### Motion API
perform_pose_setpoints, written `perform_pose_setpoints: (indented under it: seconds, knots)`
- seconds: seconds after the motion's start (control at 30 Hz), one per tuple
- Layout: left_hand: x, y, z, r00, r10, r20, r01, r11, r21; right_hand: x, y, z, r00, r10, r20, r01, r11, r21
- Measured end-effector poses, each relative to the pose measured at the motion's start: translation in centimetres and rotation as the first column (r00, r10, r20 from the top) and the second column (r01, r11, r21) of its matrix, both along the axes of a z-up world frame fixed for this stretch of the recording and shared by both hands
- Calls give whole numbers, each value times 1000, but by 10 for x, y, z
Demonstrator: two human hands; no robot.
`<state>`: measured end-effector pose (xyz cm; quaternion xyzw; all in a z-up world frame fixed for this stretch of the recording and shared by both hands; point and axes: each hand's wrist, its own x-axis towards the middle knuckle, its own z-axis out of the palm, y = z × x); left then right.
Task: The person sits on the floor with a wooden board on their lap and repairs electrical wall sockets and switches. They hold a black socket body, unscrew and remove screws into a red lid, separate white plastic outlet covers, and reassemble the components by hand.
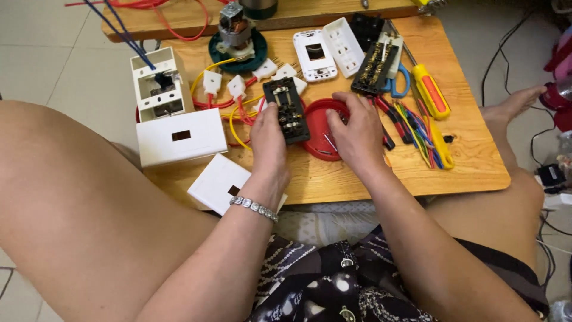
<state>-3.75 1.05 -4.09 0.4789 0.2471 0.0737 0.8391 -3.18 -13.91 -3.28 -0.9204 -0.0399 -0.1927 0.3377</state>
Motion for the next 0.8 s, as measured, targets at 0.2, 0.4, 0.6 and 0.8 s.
perform_pose_setpoints:
  seconds: [0.2, 0.4, 0.6, 0.8]
  knots:
    - [15, 3, -17, 1000, -13, -18, 13, 1000, -12, 2, -6, -2, 999, 22, -50, -21, 1000, 20]
    - [12, 1, -12, 998, -30, -62, 29, 1000, -9, -3, -16, 3, 997, 39, -61, -37, 999, 30]
    - [9, 0, -5, 997, -30, -77, 26, 998, -54, -3, -16, 7, 994, 40, -99, -34, 998, 58]
    - [8, 2, -8, 997, -35, -73, 32, 998, -46, -3, -16, 6, 993, 45, -105, -41, 998, 42]
